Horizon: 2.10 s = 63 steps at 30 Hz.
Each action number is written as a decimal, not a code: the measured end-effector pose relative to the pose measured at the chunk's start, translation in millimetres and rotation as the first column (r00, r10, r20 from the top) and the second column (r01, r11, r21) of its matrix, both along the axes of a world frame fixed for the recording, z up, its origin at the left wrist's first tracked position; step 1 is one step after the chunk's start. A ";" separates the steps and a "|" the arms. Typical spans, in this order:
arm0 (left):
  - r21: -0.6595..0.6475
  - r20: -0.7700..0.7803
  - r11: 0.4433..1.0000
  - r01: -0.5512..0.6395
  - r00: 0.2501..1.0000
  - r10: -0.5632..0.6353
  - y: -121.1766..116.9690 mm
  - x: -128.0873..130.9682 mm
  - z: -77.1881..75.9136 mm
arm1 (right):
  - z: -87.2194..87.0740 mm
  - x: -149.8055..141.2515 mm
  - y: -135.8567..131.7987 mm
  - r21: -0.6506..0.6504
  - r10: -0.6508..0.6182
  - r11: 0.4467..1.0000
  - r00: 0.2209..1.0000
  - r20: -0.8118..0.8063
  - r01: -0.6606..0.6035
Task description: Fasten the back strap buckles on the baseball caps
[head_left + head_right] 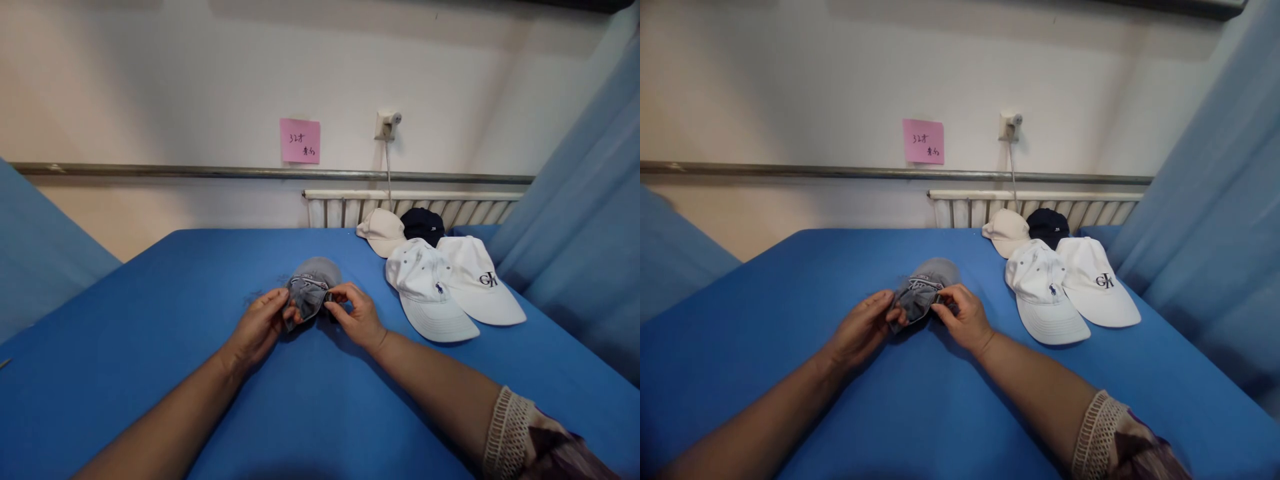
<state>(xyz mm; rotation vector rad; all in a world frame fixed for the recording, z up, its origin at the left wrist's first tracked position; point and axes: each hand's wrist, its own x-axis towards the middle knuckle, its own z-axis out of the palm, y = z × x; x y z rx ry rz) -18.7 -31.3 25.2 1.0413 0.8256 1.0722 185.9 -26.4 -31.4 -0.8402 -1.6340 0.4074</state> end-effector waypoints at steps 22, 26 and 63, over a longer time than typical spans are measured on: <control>-0.065 -0.107 0.972 0.225 0.967 -0.231 1.1 5.2 -19.4 | 2.5 -1.6 -7.0 0.097 0.117 0.987 0.989 0.094 -0.126; -0.077 -0.116 0.967 0.242 0.961 -0.250 2.2 4.2 -22.6 | 3.4 -2.1 -7.8 0.114 0.137 0.982 0.985 0.103 -0.148; 0.022 -0.315 0.963 0.268 0.916 -0.248 1.0 3.5 -24.0 | 3.7 -4.1 -12.6 0.080 0.220 0.968 0.960 0.171 -0.236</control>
